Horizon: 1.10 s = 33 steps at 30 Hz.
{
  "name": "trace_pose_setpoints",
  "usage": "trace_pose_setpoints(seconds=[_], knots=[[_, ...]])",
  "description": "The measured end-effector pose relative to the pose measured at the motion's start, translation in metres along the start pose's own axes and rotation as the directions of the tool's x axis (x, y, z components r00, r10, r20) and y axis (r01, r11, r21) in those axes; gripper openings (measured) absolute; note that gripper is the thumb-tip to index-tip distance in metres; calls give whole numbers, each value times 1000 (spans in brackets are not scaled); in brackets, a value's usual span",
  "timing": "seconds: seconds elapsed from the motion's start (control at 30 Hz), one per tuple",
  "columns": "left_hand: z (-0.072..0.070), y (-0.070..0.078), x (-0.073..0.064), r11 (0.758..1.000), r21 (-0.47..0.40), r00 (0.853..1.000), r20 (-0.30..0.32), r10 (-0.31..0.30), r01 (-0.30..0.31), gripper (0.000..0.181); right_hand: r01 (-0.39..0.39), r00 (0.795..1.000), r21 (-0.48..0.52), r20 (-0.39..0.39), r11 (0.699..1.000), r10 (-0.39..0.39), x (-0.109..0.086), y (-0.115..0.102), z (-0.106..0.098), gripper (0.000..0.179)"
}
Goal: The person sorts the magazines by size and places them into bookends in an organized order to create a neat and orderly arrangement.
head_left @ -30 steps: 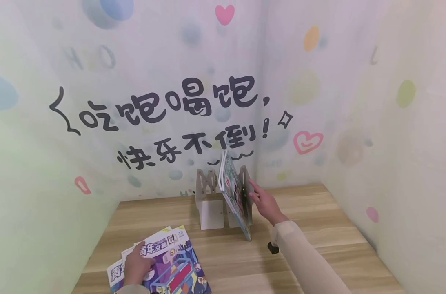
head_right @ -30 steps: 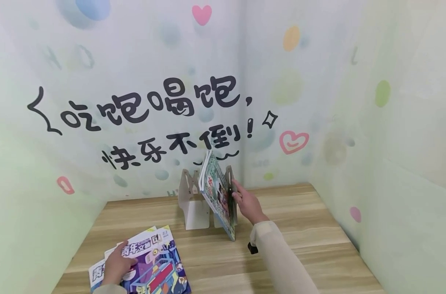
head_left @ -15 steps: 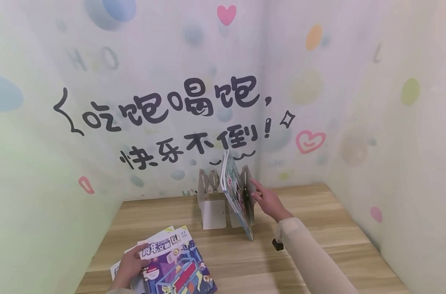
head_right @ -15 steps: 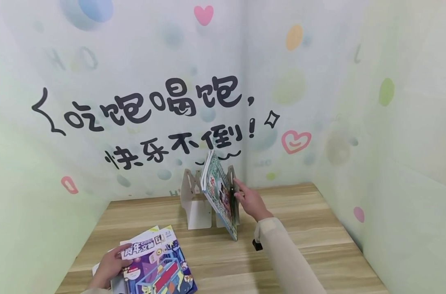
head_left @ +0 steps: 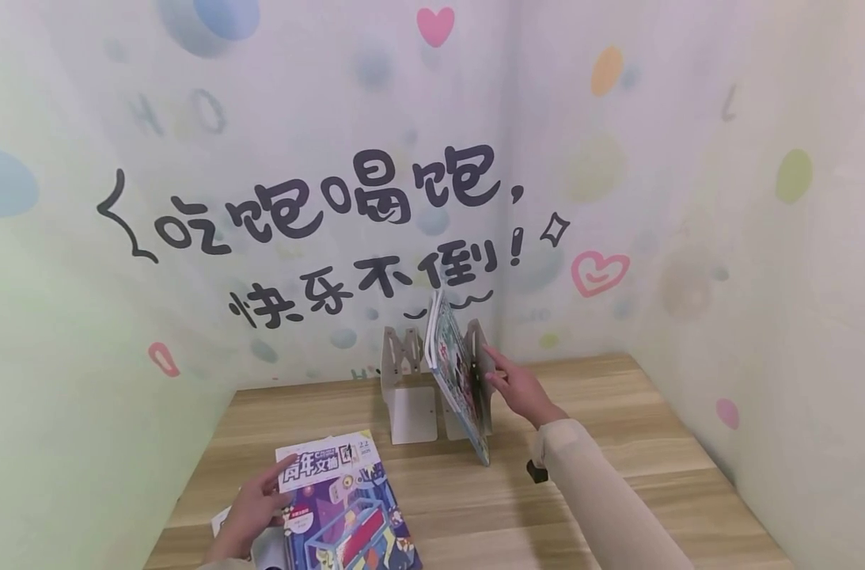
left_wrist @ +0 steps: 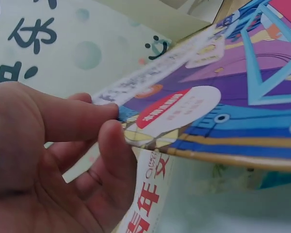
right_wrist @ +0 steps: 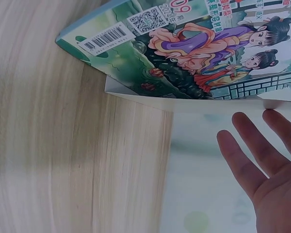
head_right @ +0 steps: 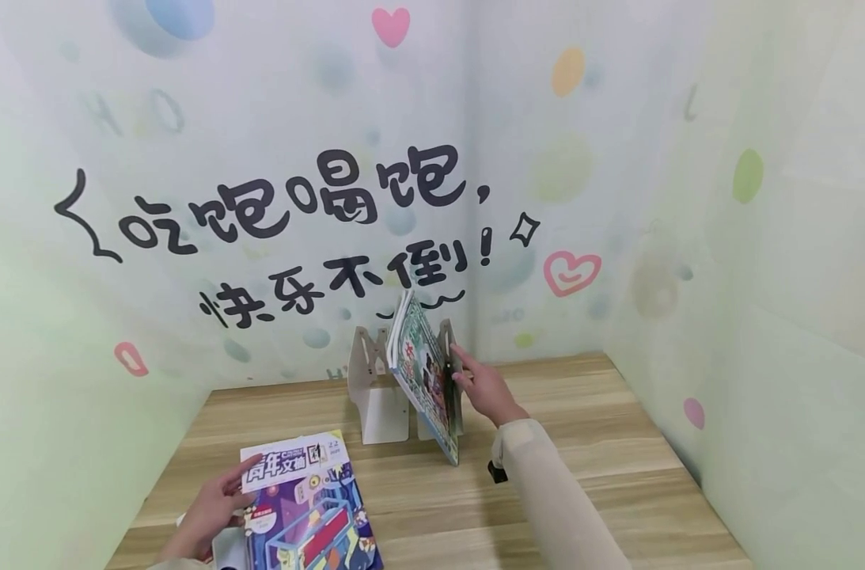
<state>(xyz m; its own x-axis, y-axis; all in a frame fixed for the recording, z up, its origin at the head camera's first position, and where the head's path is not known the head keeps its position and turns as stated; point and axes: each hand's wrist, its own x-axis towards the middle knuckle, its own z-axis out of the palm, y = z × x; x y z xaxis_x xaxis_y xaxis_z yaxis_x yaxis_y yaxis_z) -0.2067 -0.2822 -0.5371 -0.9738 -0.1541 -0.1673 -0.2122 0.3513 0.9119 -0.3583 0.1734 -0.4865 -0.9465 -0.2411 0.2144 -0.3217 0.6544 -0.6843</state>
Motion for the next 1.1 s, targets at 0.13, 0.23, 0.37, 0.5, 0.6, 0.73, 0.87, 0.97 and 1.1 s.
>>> trace_pose_setpoints(seconds=[0.13,0.23,0.37,0.5,0.6,0.73,0.87,0.97,1.1], knots=[[1,7,-1,1000,13,1000,-9,13,-13,61,-10,1000,1,-14,1000,10,1,1,1,55],[2,11,-3,1000,19,1000,-12,17,-16,60,-14,1000,14,-26,1000,14,1,0,1,55],[3,15,-4,999,40,1000,-17,12,-12,59,-15,999,30,-31,999,15,0,-1,2,55],[4,19,-4,997,74,999,-22,36,-34,61,-18,999,37,-27,999,19,1,0,3,55],[6,22,-5,995,74,997,-21,69,-67,62,-25,999,48,-23,999,26,1,0,3,55],[10,24,-7,991,26,991,-18,131,-130,60,-30,999,64,-17,998,31,0,-1,3,55],[14,27,-7,988,23,988,-14,156,-155,60,-17,1000,64,-21,998,19,0,-2,3,55],[19,28,-6,988,19,988,-12,154,-154,59,-5,999,65,-31,998,7,-1,-2,3,55],[26,29,-5,985,20,985,-29,173,-172,59,-9,999,71,-38,997,11,-1,-1,4,56]])
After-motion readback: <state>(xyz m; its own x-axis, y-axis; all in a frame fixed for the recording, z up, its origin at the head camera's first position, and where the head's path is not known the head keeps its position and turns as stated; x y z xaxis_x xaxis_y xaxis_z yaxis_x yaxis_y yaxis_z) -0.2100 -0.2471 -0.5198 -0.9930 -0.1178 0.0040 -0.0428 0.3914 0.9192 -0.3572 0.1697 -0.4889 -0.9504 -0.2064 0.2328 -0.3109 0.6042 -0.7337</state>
